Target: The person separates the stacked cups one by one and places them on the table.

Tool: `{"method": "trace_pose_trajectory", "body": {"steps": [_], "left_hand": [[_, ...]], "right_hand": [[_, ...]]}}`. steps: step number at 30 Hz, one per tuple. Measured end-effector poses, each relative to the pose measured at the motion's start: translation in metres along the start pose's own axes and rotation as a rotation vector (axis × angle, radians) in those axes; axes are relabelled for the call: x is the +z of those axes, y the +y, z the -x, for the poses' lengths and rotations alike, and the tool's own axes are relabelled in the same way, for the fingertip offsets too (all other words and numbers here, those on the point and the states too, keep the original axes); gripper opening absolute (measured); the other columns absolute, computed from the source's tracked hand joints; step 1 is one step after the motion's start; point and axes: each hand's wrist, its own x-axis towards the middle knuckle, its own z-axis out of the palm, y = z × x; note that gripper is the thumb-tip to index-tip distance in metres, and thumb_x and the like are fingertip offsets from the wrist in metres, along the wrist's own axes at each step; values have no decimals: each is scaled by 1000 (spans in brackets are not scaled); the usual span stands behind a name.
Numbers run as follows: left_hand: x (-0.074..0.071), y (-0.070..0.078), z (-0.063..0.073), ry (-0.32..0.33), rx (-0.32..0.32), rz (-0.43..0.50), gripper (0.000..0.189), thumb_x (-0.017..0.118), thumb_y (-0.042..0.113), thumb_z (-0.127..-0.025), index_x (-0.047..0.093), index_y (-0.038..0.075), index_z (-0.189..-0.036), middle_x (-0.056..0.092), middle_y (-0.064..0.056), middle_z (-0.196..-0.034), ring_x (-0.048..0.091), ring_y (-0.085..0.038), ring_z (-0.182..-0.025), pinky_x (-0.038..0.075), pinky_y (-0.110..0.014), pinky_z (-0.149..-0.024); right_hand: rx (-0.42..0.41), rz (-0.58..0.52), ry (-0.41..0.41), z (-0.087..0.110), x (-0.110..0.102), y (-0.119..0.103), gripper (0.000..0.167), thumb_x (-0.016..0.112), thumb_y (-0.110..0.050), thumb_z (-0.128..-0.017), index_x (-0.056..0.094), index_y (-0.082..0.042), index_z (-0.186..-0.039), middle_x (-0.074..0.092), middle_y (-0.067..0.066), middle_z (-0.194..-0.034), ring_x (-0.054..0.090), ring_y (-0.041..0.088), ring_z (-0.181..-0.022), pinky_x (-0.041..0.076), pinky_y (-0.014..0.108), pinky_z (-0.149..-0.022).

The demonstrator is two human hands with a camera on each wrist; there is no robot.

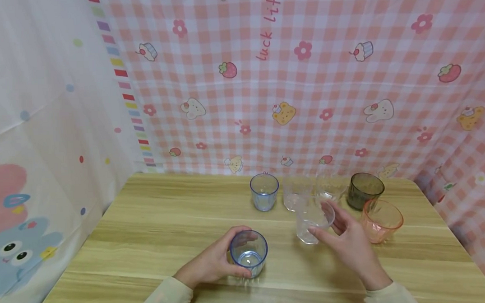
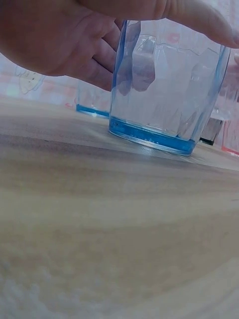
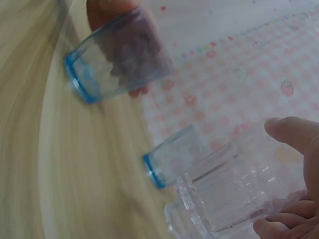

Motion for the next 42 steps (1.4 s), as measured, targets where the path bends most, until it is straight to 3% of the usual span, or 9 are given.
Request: {"method": "trace_pose_trajectory", "body": {"steps": [8, 15, 22, 28, 42], "left_hand": [[0, -1, 0, 5, 7, -6, 90, 93, 19, -85, 39, 16, -157, 59, -8, -159, 54, -27, -149, 32, -19, -126], [0, 0, 0, 5, 6, -4, 90, 94, 20, -85, 39, 16, -157, 59, -9, -159, 54, -26, -149, 32, -18, -126], [1, 0, 0, 8, 6, 13, 89, 94, 18, -85, 40, 15, -157, 58, -12, -159, 54, -22, -148, 30, -16, -124], [1, 0, 0, 8, 6, 17, 89, 93, 18, -86, 40, 15, -157, 58, -12, -159, 53, -22, -148, 30, -16, -125], [0, -3, 0, 6, 7, -1, 89, 93, 20, -87, 40, 14, -158, 58, -7, -159, 53, -22, -148, 32, -17, -125]], "right_hand": [[79, 50, 30, -2, -10, 16, 95, 87, -19, -94, 30, 7, -165, 41, 28, -168, 40, 41, -157, 36, 0, -105], [141, 60, 48, -4, -15, 27, 100, 86, -21, -95, 23, 3, -169, 33, 24, -173, 34, 39, -160, 36, 7, -111], [159, 101, 79, -5, -21, 38, 98, 86, -25, -95, 27, 2, -169, 31, 26, -173, 34, 39, -160, 37, 9, -113], [183, 78, 79, -6, -27, 48, 102, 83, -21, -97, 16, 6, -169, 26, 27, -175, 28, 41, -162, 34, 31, -124], [155, 81, 92, -2, -27, 51, 105, 80, -18, -99, 7, 10, -168, 23, 33, -173, 29, 46, -160, 34, 21, -121]]}}
